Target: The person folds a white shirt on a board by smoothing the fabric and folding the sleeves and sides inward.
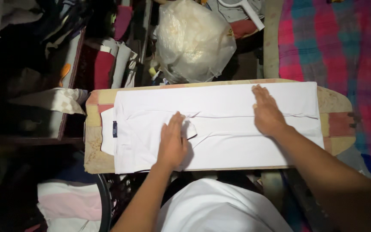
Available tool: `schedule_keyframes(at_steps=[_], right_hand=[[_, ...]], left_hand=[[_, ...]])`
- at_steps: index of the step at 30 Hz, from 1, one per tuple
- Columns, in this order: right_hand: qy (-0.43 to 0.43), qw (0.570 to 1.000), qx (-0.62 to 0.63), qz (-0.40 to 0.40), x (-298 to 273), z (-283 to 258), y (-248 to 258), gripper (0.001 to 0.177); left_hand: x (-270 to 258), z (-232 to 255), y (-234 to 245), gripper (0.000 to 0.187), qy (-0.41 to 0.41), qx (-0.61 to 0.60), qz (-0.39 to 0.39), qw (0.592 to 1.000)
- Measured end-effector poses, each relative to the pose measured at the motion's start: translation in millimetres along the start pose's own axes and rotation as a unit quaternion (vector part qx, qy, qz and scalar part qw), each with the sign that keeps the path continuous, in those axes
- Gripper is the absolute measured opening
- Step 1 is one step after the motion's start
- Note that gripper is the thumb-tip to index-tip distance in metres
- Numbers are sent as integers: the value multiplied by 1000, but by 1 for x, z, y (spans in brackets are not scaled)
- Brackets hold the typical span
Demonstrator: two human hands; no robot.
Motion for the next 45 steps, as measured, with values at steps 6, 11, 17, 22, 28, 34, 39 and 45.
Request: schedule_keyframes(at_steps=[6, 11, 17, 22, 28, 34, 39, 45], right_hand=[[-15, 999, 14, 41, -13, 80, 31, 60], [-126, 991, -9, 45, -32, 126, 73, 66], [-127, 988, 43, 81, -40, 121, 73, 64], [-56, 994, 65, 73, -40, 115, 60, 66], [-120, 984, 51, 121, -55, 144, 95, 65], [-114, 980, 101, 127, -87, 110, 85, 61], [0, 979, 169, 117, -113, 25, 31, 53], [-15, 977, 212, -16, -133, -104, -20, 61]], left_hand=[[-12, 19, -14, 67, 24, 12, -5, 1000], [-21, 22, -15, 70, 44, 20, 21, 999], [-32, 23, -18, 68, 103, 11, 35, 994], [-41, 24, -13, 67, 157, -14, 50, 986], [-61, -1, 8, 61, 113, 16, 169, 979], [-86, -58, 27, 55, 155, -24, 267, 951], [-97, -87, 39, 44, 187, -49, 288, 938], [-106, -113, 33, 43, 231, -137, 291, 918]])
Point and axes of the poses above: each hand's wrist, its own x-axis towards the middle knuckle, its own y-axis out of the back of the hand, z = x × y, the point moved 9 cm from there along x, towards the middle knuckle, and after that the axes turned 6 degrees about -y, right-handed, at the moved point
